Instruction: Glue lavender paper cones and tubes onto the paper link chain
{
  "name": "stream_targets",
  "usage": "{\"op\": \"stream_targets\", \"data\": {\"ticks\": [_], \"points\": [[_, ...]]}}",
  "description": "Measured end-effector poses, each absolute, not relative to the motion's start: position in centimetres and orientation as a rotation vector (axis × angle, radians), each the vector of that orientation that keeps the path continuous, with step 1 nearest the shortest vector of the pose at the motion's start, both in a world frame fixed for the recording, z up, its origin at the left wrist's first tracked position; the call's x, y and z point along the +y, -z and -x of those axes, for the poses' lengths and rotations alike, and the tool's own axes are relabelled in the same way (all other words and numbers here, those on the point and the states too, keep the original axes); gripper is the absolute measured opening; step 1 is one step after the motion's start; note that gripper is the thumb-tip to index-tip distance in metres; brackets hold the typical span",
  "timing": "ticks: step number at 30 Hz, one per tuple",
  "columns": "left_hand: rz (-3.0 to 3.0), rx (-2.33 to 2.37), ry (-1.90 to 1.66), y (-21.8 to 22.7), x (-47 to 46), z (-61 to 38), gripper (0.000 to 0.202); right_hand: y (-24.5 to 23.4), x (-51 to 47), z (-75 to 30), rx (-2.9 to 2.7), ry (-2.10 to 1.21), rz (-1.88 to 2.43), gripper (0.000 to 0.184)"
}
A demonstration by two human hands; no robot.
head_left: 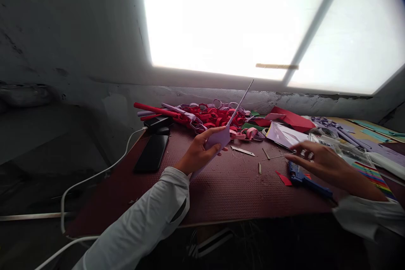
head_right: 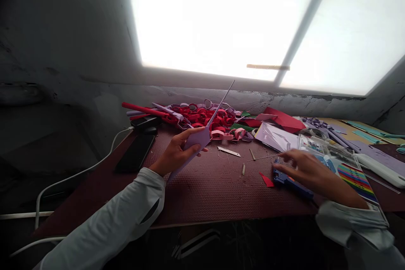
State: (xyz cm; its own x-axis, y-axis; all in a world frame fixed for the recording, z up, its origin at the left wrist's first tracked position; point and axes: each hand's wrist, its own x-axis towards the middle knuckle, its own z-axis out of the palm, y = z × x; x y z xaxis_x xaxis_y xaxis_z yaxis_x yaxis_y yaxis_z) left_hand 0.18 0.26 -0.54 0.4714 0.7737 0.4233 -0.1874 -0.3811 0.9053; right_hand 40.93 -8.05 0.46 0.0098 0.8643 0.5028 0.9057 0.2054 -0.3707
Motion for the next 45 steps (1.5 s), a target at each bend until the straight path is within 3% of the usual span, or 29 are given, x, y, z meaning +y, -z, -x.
{"op": "stream_targets", "data": {"ticks": [5, 10, 14, 45], "points": [[-1.660, 0.564, -1.119, 0.4, 0.0, -0.1, 0.051, -3.7, -3.2, -27.3, -1.909, -0.367, 1.303, 0.041], [-1.686, 0.546, -1.084, 0.5, -0.3, 0.3, 0.038, -1.7, 2.1, -22.1, -1.844, -0.773, 1.023, 0.044], [-1.710, 0.528, -1.095, 0.9, -0.3, 0.3, 0.038, -0.2, 2.6, -21.9, -1.667, -1.118, 0.849, 0.041], [-1.496, 0.613, -1.106, 0.9, 0.1, 0.0, 0.073, 2.1, 2.8, -19.7, -1.335, -1.230, 0.741, 0.036]]}}
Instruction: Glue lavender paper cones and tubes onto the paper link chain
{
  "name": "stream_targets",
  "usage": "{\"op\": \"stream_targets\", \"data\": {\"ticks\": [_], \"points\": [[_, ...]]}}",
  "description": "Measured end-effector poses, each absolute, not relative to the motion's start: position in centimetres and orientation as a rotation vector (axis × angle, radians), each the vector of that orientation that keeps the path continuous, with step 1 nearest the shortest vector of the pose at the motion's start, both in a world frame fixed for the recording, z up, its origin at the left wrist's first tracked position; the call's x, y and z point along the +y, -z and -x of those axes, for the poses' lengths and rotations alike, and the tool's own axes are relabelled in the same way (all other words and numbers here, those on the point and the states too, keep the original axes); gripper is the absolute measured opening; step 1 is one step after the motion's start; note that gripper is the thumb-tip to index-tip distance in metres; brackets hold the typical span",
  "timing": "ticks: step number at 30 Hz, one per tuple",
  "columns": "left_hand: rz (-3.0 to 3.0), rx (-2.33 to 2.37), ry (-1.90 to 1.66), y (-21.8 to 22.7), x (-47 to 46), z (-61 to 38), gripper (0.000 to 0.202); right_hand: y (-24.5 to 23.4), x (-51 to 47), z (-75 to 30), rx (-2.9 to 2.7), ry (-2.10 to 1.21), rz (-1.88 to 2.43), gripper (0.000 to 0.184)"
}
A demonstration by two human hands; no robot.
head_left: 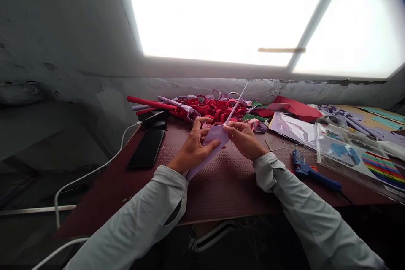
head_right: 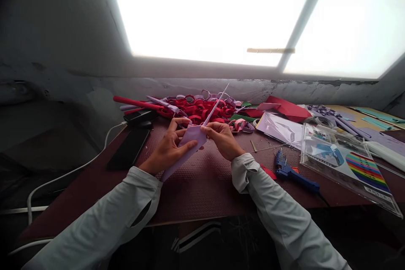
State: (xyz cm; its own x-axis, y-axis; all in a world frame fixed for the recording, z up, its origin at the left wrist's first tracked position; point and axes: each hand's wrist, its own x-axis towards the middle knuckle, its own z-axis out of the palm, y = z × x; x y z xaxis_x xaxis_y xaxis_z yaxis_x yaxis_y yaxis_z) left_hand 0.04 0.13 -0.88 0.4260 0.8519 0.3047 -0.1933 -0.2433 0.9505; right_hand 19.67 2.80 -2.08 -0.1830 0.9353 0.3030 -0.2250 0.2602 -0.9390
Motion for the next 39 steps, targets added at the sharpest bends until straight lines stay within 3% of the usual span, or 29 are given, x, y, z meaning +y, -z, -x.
{"op": "stream_targets", "data": {"ticks": [9, 13, 20, 28, 34, 39], "points": [[-1.078, 0.387, -0.751, 0.1, 0.0, 0.5, 0.063, 1.4, 2.5, -20.2, -1.327, -1.253, 0.517, 0.034], [-0.994, 0.429, -0.853, 0.4, 0.2, 0.6, 0.064, 1.8, 2.7, -20.0, -1.366, -1.299, 0.542, 0.035], [-0.934, 0.517, -0.949, 0.4, 0.9, 0.7, 0.048, 2.5, 3.4, -20.8, -1.540, -1.301, 0.686, 0.037], [-0.861, 0.510, -1.230, -0.1, 1.3, 1.2, 0.051, 2.7, 4.2, -22.7, -2.043, -0.602, 1.009, 0.040], [-0.756, 0.566, -1.394, 0.5, 2.0, 0.7, 0.046, 1.9, 4.7, -24.7, -1.984, -0.196, 1.247, 0.025], [-0.619, 0.483, -1.573, 1.5, 3.5, 0.6, 0.041, 1.4, 4.5, -24.7, -2.037, -0.236, 1.273, 0.027]]}}
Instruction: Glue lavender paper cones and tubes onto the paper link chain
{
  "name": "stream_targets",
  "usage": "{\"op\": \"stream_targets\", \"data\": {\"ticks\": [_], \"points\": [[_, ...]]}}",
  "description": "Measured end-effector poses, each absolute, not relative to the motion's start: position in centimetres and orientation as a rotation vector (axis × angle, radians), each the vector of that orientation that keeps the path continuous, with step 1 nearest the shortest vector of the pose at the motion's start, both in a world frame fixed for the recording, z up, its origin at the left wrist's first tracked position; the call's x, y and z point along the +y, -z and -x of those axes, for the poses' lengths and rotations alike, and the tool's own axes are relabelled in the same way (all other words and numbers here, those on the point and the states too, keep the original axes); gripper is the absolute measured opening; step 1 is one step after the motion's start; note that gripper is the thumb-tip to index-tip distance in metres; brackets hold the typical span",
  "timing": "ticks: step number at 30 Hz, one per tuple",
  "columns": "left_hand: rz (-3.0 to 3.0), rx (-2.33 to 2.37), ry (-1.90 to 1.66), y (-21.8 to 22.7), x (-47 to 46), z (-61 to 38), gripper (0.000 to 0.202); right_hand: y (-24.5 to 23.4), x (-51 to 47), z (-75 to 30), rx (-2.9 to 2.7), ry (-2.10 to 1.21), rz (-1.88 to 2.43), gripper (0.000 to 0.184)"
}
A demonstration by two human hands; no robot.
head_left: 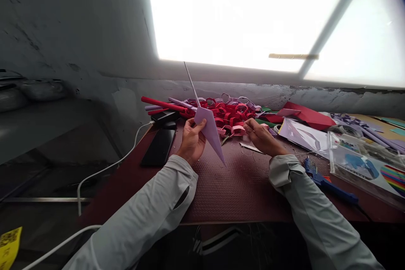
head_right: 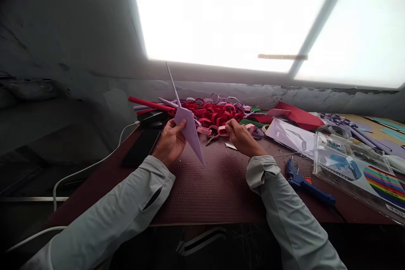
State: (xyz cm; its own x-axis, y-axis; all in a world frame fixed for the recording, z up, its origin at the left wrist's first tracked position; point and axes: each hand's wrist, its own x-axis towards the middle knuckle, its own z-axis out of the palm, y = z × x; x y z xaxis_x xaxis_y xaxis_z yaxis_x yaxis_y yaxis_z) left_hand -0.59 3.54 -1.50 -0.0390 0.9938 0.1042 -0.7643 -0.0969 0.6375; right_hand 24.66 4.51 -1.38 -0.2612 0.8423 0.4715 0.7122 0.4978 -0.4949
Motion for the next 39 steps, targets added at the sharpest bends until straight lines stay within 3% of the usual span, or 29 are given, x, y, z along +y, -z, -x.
{"op": "stream_targets", "data": {"ticks": [6, 14, 24, 32, 39], "points": [[-0.709, 0.555, -1.422, 1.7, 3.4, 0.4, 0.043, 1.3, 4.5, -24.5, -1.782, -0.272, 1.230, 0.044], [-0.981, 0.575, -1.068, 2.2, 1.9, -0.3, 0.063, 1.8, 4.9, -23.2, -1.436, -0.982, 0.812, 0.045], [-1.142, 0.569, -0.949, 3.0, 1.8, -0.9, 0.086, 2.5, 4.7, -21.3, -1.420, -1.077, 0.806, 0.047], [-1.183, 0.586, -1.004, 2.4, 1.4, -0.8, 0.080, 1.6, 4.1, -21.0, -1.473, -0.970, 0.848, 0.052], [-1.238, 0.666, -1.132, 1.0, 0.7, -0.7, 0.073, 0.5, 2.4, -21.3, -1.602, -0.397, 0.964, 0.038]]}}
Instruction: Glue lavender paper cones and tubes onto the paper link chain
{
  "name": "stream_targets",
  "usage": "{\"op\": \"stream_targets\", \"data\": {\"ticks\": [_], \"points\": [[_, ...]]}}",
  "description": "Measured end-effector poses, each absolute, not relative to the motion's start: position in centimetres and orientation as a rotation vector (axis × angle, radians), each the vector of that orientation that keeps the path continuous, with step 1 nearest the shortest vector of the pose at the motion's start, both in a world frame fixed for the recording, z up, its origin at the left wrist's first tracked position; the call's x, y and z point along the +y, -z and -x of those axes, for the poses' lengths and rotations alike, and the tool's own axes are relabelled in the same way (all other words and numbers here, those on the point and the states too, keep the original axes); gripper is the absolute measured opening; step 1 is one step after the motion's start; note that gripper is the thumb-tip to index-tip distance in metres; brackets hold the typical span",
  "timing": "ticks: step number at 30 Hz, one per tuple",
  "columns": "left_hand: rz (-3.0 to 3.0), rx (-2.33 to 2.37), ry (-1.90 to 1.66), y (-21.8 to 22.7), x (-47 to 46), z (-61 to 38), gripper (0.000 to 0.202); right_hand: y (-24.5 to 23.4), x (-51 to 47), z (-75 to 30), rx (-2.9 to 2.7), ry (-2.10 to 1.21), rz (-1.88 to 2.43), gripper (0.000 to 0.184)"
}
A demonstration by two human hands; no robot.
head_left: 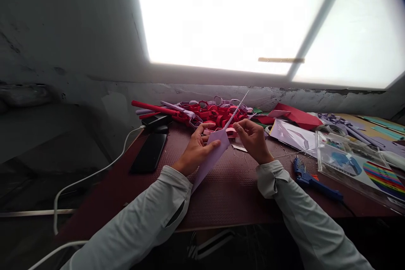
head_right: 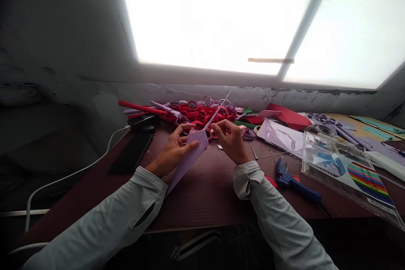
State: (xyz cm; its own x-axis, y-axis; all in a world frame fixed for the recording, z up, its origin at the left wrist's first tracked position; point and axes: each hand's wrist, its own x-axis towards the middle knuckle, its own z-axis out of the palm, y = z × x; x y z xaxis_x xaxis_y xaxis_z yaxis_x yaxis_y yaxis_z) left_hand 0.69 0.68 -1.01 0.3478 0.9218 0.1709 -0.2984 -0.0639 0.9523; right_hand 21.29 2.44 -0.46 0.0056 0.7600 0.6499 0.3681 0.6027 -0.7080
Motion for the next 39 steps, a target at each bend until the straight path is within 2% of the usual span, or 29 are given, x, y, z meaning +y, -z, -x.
{"op": "stream_targets", "data": {"ticks": [4, 11, 15, 19, 26, 28, 34, 39], "points": [[-1.304, 0.686, -1.150, 1.3, 0.8, -0.8, 0.060, 0.4, 1.6, -20.6, -1.788, -0.287, 0.884, 0.022], [-1.271, 0.682, -1.203, 1.3, 0.7, -1.0, 0.047, 1.2, 1.4, -19.8, -1.842, -0.362, 0.747, 0.015], [-1.221, 0.663, -1.225, 1.2, 0.7, -0.9, 0.043, 1.1, 1.1, -19.5, -1.931, -0.254, 0.685, 0.003], [-1.200, 0.652, -1.213, 1.2, 0.7, -0.9, 0.033, 0.8, 0.8, -19.7, -1.965, -0.089, 0.658, 0.011], [-1.106, 0.666, -1.243, 1.4, 1.0, -0.9, 0.008, 1.0, 1.0, -20.2, -2.039, 0.004, 0.588, 0.017], [-1.072, 0.643, -1.232, 1.4, 1.0, -0.8, 0.010, 1.1, 1.0, -20.3, -2.044, 0.006, 0.563, 0.018], [-1.146, 0.650, -1.249, 1.6, 0.9, -0.9, 0.035, 1.1, 1.0, -20.3, -2.027, -0.007, 0.563, 0.019], [-1.122, 0.644, -1.265, 1.4, 0.9, -1.0, 0.038, 1.4, 1.1, -20.1, -1.850, -0.105, 0.656, 0.012]]}}
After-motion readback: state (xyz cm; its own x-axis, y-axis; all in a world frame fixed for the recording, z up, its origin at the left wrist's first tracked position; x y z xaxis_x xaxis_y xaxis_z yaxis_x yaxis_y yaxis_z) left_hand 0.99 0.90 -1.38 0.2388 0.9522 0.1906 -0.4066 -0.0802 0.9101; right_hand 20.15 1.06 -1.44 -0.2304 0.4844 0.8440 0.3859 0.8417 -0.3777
